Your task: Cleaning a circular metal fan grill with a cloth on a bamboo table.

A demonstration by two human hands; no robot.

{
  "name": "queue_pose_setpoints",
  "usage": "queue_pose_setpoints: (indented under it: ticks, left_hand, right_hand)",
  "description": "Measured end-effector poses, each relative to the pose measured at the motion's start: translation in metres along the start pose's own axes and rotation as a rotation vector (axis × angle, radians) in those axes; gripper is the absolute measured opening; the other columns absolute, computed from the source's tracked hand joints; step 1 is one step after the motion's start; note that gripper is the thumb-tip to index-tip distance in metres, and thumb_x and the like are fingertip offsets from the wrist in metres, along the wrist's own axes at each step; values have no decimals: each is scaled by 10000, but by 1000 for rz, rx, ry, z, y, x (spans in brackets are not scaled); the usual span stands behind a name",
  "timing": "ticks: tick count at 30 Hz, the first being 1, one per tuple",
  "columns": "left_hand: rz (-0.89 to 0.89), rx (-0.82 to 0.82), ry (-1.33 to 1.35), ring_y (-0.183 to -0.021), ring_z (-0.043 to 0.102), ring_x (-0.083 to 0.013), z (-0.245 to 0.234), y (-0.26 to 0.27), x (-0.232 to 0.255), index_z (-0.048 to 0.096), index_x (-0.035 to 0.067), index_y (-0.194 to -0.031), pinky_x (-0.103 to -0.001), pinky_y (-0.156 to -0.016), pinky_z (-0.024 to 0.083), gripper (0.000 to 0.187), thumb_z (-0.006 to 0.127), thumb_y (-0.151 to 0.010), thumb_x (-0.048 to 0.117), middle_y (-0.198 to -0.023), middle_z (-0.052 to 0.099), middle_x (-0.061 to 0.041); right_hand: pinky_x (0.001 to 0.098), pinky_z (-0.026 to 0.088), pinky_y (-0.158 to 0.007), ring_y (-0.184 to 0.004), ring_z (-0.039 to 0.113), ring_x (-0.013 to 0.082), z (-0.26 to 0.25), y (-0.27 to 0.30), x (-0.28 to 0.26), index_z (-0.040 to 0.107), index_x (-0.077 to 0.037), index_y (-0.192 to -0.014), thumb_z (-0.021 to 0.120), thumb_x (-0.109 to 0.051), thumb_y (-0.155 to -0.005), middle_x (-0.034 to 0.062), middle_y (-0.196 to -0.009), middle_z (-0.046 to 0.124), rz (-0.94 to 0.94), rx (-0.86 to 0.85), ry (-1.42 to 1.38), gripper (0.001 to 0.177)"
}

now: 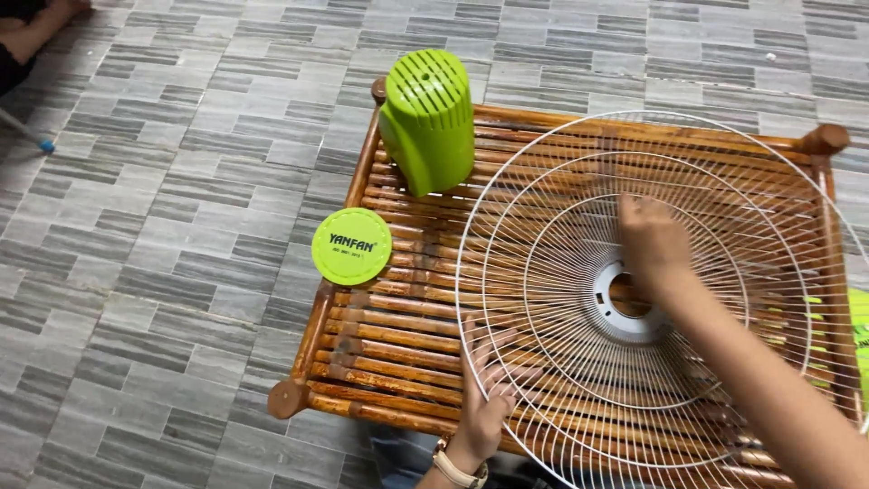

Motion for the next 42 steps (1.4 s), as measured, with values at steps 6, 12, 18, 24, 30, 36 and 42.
queue_pose_setpoints:
  ticks: [6,12,18,24,30,36,42]
  left_hand:
    - [6,13,-15,-663,471,-107,-3,0,-8,-64,251,-1602,-165,-503,408,1041,385,-723,-81,-1603,322,-267]
    - [-23,54,-40,-760,523,-141,-7,4,-14,-47,256,-1598,-168,-545,441,1001,393,-756,-61,-1617,246,-264]
    - [22,93,-172,-869,625,-265,-9,4,-16,-66,243,-1584,-271,-629,598,947,431,-808,27,-1550,280,-302]
    - [37,128,-229,-1066,636,-302,-12,4,-21,-49,183,-1578,-306,-707,610,916,414,-802,28,-1608,227,-261]
    - [-58,193,-253,-1223,509,-391,-18,8,-29,-45,214,-1570,-527,-829,613,945,465,-780,126,-1654,90,-200]
    - [-215,295,-185,-1232,510,-546,-32,11,-46,34,286,-1578,-622,-846,592,1051,504,-679,14,-1612,184,-268]
    - [-202,334,-96,-1285,456,-564,-26,7,-37,77,286,-1570,-721,-828,579,1086,532,-607,76,-1649,143,-204]
  right_hand:
    - [185,327,-267,-360,379,60,-33,30,-75,563,-71,-891,377,17,-982,-18,-526,497,-146,160,-183,225]
    - [268,550,-564,-713,679,236,-90,81,-119,561,37,-1023,475,-6,-943,191,-942,720,-311,269,-476,125]
    - [402,521,-999,-991,715,276,-113,137,-120,605,-35,-975,599,-90,-902,128,-1070,737,-474,275,-640,92]
    - [407,462,-1022,-1094,641,290,-107,199,-104,605,-9,-1092,623,-137,-891,134,-1192,679,-683,93,-663,239]
    - [416,437,-1027,-1245,521,346,-113,218,-81,589,59,-1173,627,-152,-910,194,-1292,611,-937,-25,-684,339]
    - [390,394,-1057,-1281,455,341,-104,231,-53,470,61,-1354,562,-137,-970,212,-1331,557,-959,-223,-730,442]
    - [344,459,-1009,-1246,503,295,-86,244,-8,528,1,-1328,582,-115,-939,145,-1300,604,-876,-265,-858,410]
Point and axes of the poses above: each hand's wrist, its own y-axis away from the middle knuckle, its own z-axis out of the palm, x = y × z, the point moved 8 cm from there along -y, towards the middle knuckle
